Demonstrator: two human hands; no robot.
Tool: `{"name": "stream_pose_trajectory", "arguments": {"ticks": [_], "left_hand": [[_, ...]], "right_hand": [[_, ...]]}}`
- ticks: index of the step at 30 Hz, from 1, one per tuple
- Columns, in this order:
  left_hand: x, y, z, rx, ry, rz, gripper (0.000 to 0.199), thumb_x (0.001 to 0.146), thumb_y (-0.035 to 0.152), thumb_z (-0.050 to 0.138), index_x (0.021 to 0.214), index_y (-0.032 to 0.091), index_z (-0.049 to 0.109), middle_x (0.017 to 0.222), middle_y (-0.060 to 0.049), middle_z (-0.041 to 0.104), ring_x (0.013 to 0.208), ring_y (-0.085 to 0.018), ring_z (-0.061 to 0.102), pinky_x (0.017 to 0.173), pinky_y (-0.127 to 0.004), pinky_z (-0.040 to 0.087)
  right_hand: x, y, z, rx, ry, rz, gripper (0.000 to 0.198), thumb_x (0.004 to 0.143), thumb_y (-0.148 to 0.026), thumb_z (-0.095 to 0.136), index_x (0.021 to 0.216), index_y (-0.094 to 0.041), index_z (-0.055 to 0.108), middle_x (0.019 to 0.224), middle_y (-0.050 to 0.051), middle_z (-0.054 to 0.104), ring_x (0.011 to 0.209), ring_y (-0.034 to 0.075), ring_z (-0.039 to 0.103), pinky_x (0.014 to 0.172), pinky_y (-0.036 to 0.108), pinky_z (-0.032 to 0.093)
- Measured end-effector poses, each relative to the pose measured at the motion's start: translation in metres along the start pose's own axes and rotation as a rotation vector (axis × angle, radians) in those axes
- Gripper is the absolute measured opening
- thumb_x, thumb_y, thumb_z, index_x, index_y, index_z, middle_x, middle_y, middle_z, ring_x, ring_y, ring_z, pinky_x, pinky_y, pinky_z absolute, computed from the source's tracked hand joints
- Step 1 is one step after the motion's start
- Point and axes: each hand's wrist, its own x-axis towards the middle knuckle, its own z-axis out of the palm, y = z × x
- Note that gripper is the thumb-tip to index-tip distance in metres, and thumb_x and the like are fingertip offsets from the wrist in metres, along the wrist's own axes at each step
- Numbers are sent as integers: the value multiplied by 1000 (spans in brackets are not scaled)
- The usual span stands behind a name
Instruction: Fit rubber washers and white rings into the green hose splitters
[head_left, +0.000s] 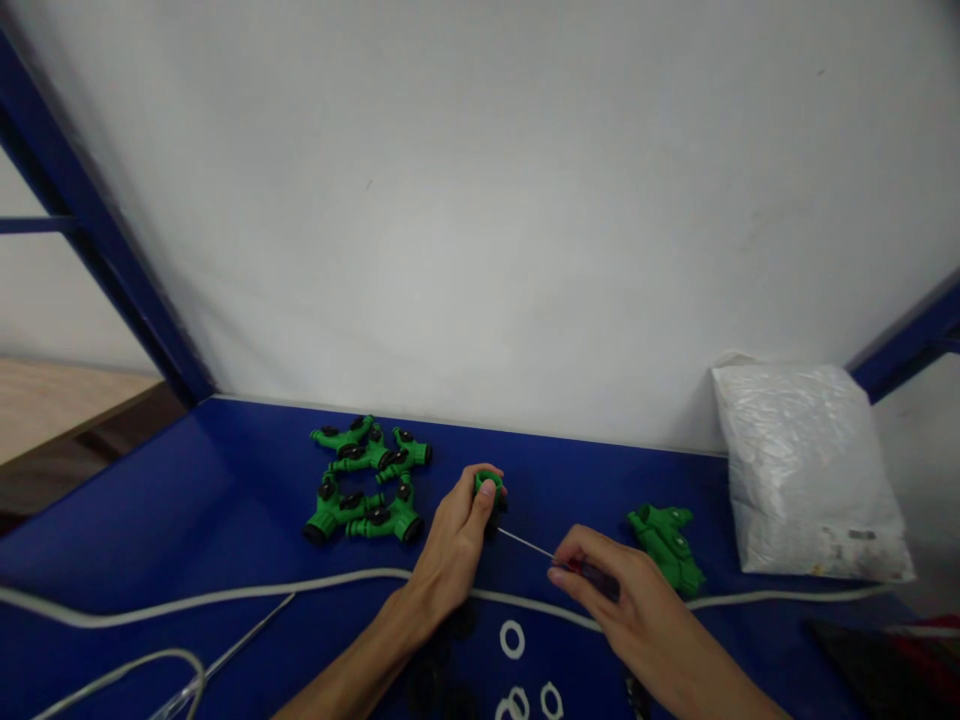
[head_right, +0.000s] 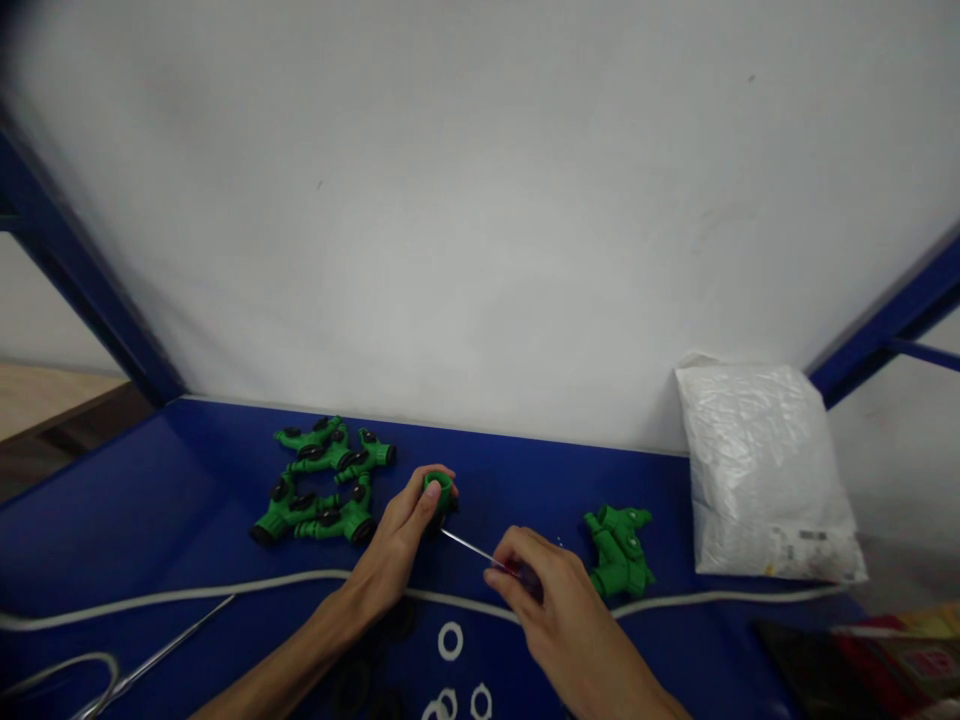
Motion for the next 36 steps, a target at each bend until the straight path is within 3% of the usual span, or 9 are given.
{"name": "stream_pose_trajectory", "arguments": {"ticks": [8,10,13,15,17,19,23,28,36], "left_hand": [[-1,2,0,26,-21,28,39,102,52,33,118,23,55,104,-3,66,99,-21,59,91,-34,40],[-1,2,1,24,-29,20,40,102,52,33,117,23,55,103,-3,66,98,-21,59,90,-34,40],[-1,1,2,11,-38,19,40,102,53,33,116,23,56,103,-3,66,98,-21,59,91,-34,40],[0,-1,2,-5,-32,13,40,102,53,33,116,23,56,103,-4,66,100,-22,59,92,-34,40],[1,-2,1,-28,-16,-2,41,102,53,33,117,23,56,104,-4,67,100,-22,59,92,-34,40],[2,-3,0,-53,-1,-12,41,102,53,33,117,23,57,105,-4,67,101,-22,60,93,-34,39],[3,-5,-1,-67,13,-21,41,101,53,34,117,23,57,105,-4,67,103,-22,60,94,-35,39],[5,-5,0,-63,10,-23,42,101,54,33,116,23,57,105,-5,67,101,-23,60,94,-36,40],[3,-2,0,-46,2,-29,42,101,54,33,117,23,57,107,-5,67,103,-23,59,95,-36,39]], "right_hand": [[3,2,-10,303,-208,215,34,95,-49,52,77,-20,56,63,-5,48,50,10,40,45,22,31],[2,6,-10,196,-164,156,35,97,-48,50,77,-20,60,63,-3,52,52,11,46,48,23,36],[-1,15,-3,-74,51,-60,34,100,-43,45,85,-22,68,77,3,66,75,19,64,67,28,52],[-3,23,5,-229,195,-202,34,103,-38,40,98,-23,70,91,7,69,86,22,69,76,31,56],[-5,30,12,-391,291,-318,34,105,-31,36,110,-20,68,97,10,68,83,20,70,71,28,58],[-8,35,15,-565,347,-436,35,104,-20,32,119,-16,63,102,13,66,81,19,71,67,25,58],[-15,39,13,-812,372,-664,50,97,1,17,118,-12,61,110,17,67,97,24,71,81,32,59],[-13,28,8,-813,321,-655,40,105,-12,23,110,-13,63,98,13,72,89,21,74,73,26,60],[-8,18,7,-779,446,-599,41,108,-26,26,104,-17,65,89,8,75,78,19,75,69,27,61]]}}
